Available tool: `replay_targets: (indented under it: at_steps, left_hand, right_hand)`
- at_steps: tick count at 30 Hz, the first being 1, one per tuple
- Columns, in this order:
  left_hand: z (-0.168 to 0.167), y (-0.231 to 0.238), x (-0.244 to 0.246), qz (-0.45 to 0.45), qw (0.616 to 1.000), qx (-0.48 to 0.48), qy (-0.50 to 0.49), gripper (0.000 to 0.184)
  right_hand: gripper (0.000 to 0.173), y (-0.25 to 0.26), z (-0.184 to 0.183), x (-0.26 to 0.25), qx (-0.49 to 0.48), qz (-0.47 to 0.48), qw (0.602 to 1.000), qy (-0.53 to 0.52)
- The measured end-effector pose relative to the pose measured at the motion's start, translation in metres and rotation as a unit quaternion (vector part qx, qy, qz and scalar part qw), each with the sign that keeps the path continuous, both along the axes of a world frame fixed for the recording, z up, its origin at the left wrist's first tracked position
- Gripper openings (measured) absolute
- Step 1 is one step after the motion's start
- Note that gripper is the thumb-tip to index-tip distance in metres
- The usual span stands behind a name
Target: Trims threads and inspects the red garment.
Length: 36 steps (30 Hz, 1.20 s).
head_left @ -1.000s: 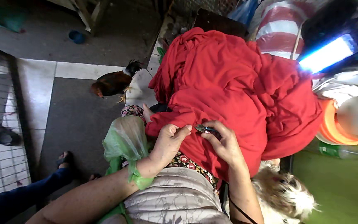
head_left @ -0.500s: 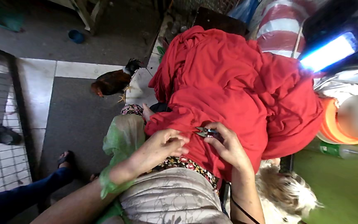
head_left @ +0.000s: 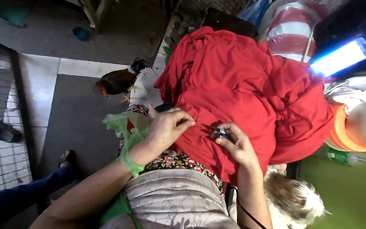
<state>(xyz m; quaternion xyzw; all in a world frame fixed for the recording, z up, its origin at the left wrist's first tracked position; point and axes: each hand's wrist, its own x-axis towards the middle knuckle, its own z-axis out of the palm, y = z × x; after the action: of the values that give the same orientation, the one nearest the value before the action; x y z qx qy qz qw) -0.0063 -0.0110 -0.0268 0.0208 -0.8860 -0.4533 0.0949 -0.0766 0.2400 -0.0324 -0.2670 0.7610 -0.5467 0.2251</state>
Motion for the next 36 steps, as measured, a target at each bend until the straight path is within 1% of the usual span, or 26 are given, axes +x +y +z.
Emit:
replay_targets:
  at_steps: [3,5,6,9,12,13,15,18,20,22,25,29,31,33,34,36]
  left_hand:
    - [0.020,-0.019,0.010,0.037,0.992,0.095,-0.081,0.013]
    - [0.029,-0.028,0.016,0.059,0.979,0.164,-0.109,0.011]
    - [0.031,-0.030,0.018,0.064,0.975,0.181,-0.112,0.010]
    - [0.031,-0.027,0.019,0.072,0.973,0.184,-0.120,0.011]
    - [0.049,-0.018,0.020,0.116,0.962,0.185,-0.162,0.013]
    - [0.047,-0.020,0.022,0.109,0.964,0.193,-0.149,0.014]
    - [0.031,-0.033,0.026,0.075,0.969,0.216,-0.091,0.020]
    - [0.021,-0.043,0.034,0.080,0.962,0.252,-0.065,0.030]
    - [0.019,-0.043,0.036,0.096,0.966,0.232,-0.055,0.025]
    - [0.018,-0.037,0.034,0.092,0.975,0.198,-0.043,0.015]
    - [0.013,-0.022,0.022,0.031,0.995,0.096,0.005,0.015]
    - [-0.002,-0.008,0.004,-0.056,0.996,-0.031,0.057,0.015]
    - [-0.008,-0.005,0.001,-0.084,0.994,-0.057,0.046,0.013]
    - [-0.009,-0.003,0.002,-0.088,0.993,-0.078,0.031,0.014]
    - [-0.009,-0.003,0.003,-0.082,0.993,-0.083,0.027,0.015]
    - [-0.004,-0.004,0.005,-0.066,0.995,-0.072,0.009,0.016]
  right_hand:
    - [0.025,-0.006,0.002,0.003,-0.005,-0.033,0.999,0.036]
    - [0.029,-0.014,0.004,0.005,0.001,-0.036,0.995,0.097]
    - [0.030,-0.020,0.005,0.006,0.007,-0.028,0.991,0.131]
    - [0.026,-0.039,0.006,0.005,0.029,0.002,0.969,0.245]
    - [0.025,-0.055,0.009,0.003,0.078,0.055,0.937,0.335]
    - [0.025,-0.058,0.008,0.002,0.090,0.065,0.927,0.359]
    - [0.019,-0.059,0.005,0.001,0.094,0.068,0.917,0.381]
    - [0.013,-0.057,0.003,0.001,0.073,0.061,0.916,0.391]
    - [0.010,-0.055,0.001,0.001,0.058,0.056,0.916,0.392]
    - [0.009,-0.053,-0.003,0.001,0.041,0.051,0.921,0.383]
    - [0.007,-0.049,-0.012,0.006,0.018,0.035,0.938,0.345]
    - [0.006,-0.044,-0.019,0.012,0.004,0.003,0.954,0.301]
    - [0.006,-0.044,-0.019,0.015,0.013,-0.008,0.955,0.296]
    - [0.007,-0.043,-0.019,0.018,0.028,-0.020,0.954,0.296]
    - [0.009,-0.042,-0.018,0.019,0.043,-0.028,0.954,0.295]
    - [0.023,-0.039,-0.012,0.022,0.078,-0.043,0.956,0.281]
